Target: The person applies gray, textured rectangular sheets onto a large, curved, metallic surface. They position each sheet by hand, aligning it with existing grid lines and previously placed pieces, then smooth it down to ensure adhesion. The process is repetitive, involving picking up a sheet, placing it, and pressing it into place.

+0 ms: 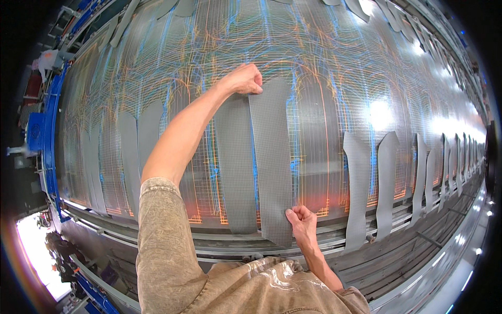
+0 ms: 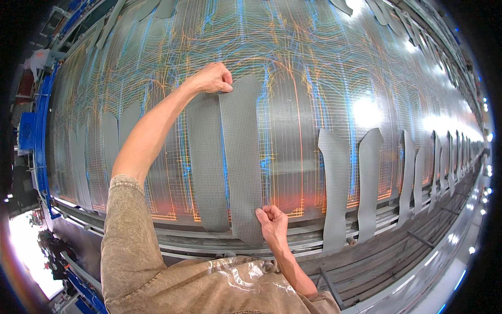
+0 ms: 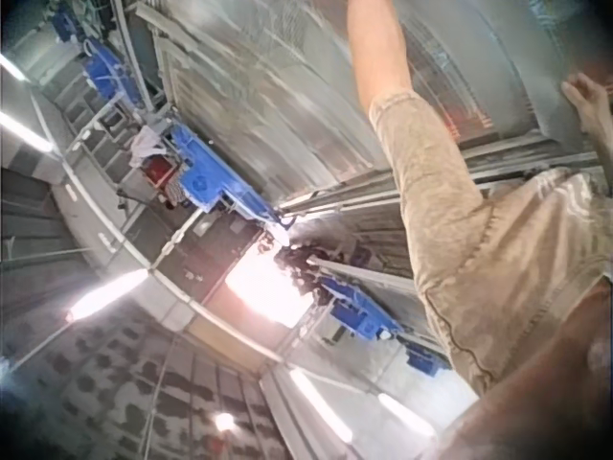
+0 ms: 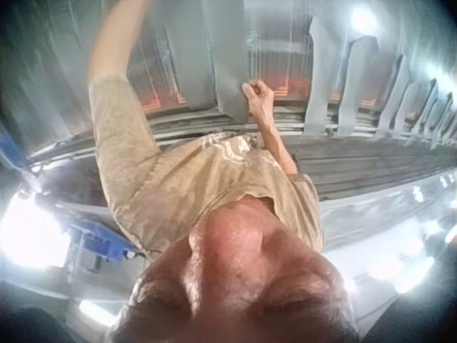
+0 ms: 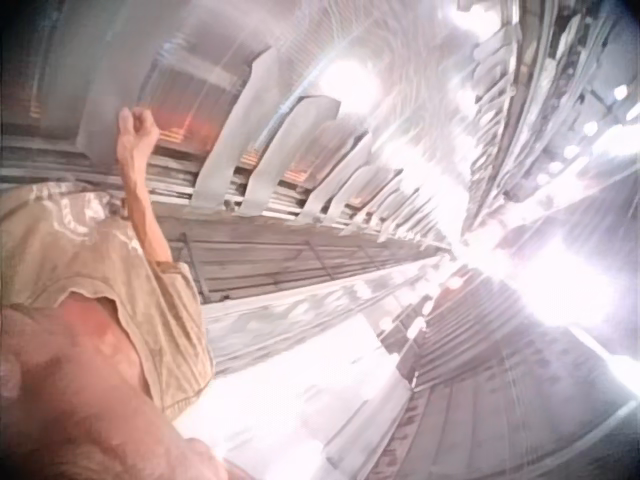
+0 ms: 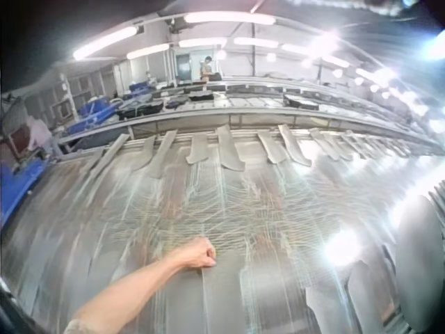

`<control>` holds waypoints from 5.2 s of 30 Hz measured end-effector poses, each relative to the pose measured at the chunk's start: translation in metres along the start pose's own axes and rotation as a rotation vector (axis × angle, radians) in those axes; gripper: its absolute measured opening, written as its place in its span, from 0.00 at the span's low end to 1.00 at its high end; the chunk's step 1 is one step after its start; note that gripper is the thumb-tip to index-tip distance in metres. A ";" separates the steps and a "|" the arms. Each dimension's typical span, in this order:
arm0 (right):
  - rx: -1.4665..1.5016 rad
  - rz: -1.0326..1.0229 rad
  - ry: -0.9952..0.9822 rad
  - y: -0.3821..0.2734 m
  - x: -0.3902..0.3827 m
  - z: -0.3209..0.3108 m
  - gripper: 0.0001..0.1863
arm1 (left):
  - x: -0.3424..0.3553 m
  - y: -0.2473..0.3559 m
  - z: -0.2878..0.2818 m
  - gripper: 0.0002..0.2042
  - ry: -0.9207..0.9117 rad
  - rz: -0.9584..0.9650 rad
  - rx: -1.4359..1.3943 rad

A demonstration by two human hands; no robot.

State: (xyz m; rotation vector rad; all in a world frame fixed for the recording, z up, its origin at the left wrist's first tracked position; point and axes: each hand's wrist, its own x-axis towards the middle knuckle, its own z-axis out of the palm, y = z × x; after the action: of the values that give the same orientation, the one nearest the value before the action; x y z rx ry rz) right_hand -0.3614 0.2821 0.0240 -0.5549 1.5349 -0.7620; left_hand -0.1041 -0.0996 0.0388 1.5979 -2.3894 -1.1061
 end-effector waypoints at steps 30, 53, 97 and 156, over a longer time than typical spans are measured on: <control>-0.023 0.065 0.101 0.005 -0.008 0.009 0.09 | 0.001 -0.009 0.008 0.08 0.025 -0.068 -0.200; -0.284 -0.003 0.184 -0.001 -0.009 0.018 0.11 | -0.001 -0.013 0.010 0.08 0.043 -0.020 -0.184; -0.258 -0.003 0.189 0.002 -0.006 0.019 0.12 | -0.001 -0.025 0.017 0.07 0.075 0.052 -0.150; -0.308 -0.046 0.164 0.001 -0.010 0.012 0.14 | -0.149 0.064 0.161 0.41 0.228 0.226 0.324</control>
State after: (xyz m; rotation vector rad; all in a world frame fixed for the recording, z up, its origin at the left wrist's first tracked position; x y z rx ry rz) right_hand -0.3480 0.2878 0.0296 -0.7721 1.8117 -0.6205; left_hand -0.1530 0.1211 0.0057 1.3923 -2.6031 -0.4886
